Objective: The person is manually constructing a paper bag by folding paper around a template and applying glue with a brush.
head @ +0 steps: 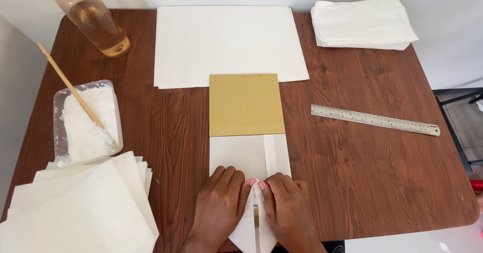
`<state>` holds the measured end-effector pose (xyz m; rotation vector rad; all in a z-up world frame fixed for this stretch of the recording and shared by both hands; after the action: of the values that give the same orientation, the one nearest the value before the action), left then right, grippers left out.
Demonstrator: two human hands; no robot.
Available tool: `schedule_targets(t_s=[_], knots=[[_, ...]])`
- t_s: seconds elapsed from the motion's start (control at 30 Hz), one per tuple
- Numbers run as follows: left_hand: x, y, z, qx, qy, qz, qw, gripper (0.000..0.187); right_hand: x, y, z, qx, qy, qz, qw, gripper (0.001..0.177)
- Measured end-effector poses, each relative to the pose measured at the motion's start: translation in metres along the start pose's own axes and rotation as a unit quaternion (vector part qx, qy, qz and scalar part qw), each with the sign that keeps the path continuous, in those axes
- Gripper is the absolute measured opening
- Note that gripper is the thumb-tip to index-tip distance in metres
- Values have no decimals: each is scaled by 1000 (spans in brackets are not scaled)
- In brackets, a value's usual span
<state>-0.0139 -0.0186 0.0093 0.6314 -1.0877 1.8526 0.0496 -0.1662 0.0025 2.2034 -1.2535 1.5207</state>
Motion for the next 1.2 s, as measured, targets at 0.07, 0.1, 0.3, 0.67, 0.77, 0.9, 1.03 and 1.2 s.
schedule_targets(t_s=[0.07, 0.1, 0.3, 0.67, 0.77, 0.9, 1.03, 1.2], knots=[[0, 0, 1, 10, -35, -5, 999, 38, 1, 0, 0, -8, 0, -10, 1000, 30], [0, 0, 0, 9, -34, -4, 999, 38, 0, 0, 0, -8, 0, -10, 1000, 30], [5, -3, -2, 25, 31, -27, 999, 30, 9, -8, -7, -8, 0, 7, 1000, 27], [5, -11, -3, 42, 42, -94, 994, 15, 1, -13, -10, 11, 53, 7, 999, 28], [-6, -11, -7, -36, -97, -83, 991, 11, -4, -12, -9, 9, 81, 5, 997, 24], [-12, -7, -7, -59, -141, -58, 987, 11, -4, -14, -10, 1, 80, 21, 997, 25], [-11, -7, -7, -40, -123, -29, 991, 11, -5, -14, -10, -6, 94, 25, 995, 14], [-9, -7, -7, -16, -96, -41, 994, 17, 12, -5, -9, -44, -47, 63, 996, 9]])
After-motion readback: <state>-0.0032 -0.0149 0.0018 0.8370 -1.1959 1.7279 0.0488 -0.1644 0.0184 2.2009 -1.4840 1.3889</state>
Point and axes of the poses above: each hand's wrist, its own y-axis away from the middle knuckle, its own x-axis out of the back of the hand, z = x × y, the point moved 2 cm from there along -y, towards the middle knuckle, and after that the axes turned 3 degrees about x, right-handed, at the moved point
